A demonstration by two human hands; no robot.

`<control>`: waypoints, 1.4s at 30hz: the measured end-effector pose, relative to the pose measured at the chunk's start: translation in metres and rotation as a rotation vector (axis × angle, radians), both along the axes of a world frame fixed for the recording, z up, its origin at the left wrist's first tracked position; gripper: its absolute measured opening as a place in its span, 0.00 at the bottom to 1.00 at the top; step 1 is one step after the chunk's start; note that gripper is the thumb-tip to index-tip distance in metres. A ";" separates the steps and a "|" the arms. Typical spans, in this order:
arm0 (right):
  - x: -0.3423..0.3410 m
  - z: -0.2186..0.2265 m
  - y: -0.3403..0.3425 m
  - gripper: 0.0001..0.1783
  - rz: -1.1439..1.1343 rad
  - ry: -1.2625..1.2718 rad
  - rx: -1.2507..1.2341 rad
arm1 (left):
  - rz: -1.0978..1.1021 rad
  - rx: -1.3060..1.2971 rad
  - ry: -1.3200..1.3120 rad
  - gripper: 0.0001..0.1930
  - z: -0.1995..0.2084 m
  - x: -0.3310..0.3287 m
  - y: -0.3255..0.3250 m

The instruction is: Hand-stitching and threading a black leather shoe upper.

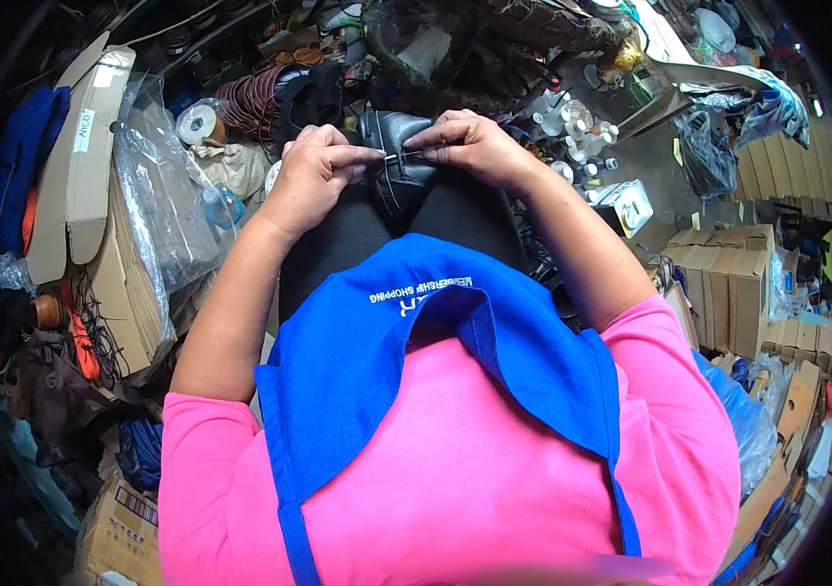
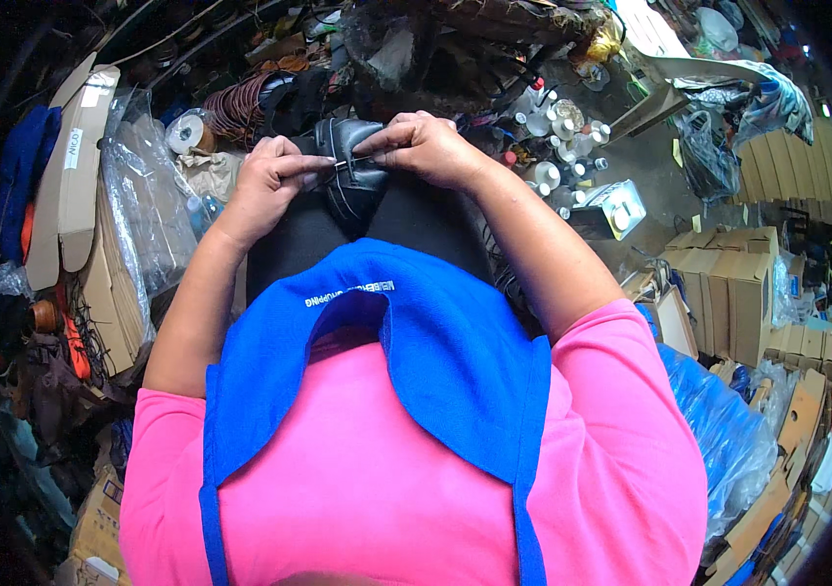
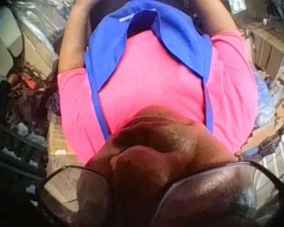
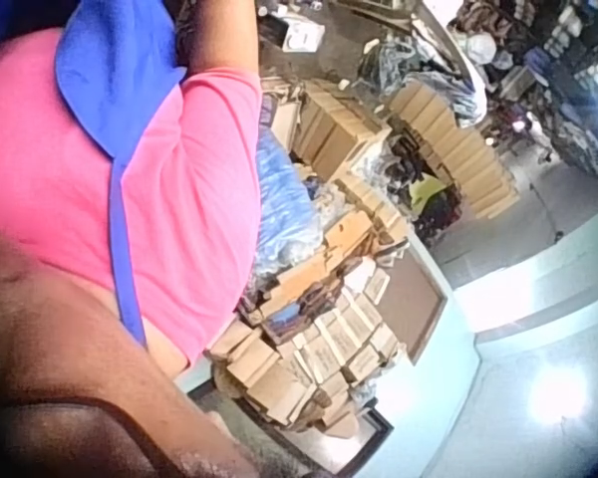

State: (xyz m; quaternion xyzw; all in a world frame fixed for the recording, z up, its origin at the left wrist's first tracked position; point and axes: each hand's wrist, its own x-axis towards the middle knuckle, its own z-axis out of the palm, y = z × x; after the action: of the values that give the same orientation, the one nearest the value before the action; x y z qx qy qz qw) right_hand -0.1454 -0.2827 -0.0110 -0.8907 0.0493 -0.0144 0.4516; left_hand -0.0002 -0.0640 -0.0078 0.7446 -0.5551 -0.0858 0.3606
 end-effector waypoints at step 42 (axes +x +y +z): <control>0.048 0.032 -0.005 0.08 -0.042 -0.179 -0.379 | 0.060 -0.047 0.103 0.12 -0.006 -0.010 -0.014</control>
State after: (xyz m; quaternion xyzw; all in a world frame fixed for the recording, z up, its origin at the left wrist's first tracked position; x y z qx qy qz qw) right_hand -0.0972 -0.2874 0.0207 -0.9537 0.0242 -0.1118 0.2783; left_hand -0.0100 -0.0775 -0.0141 0.7469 -0.5153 -0.1002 0.4082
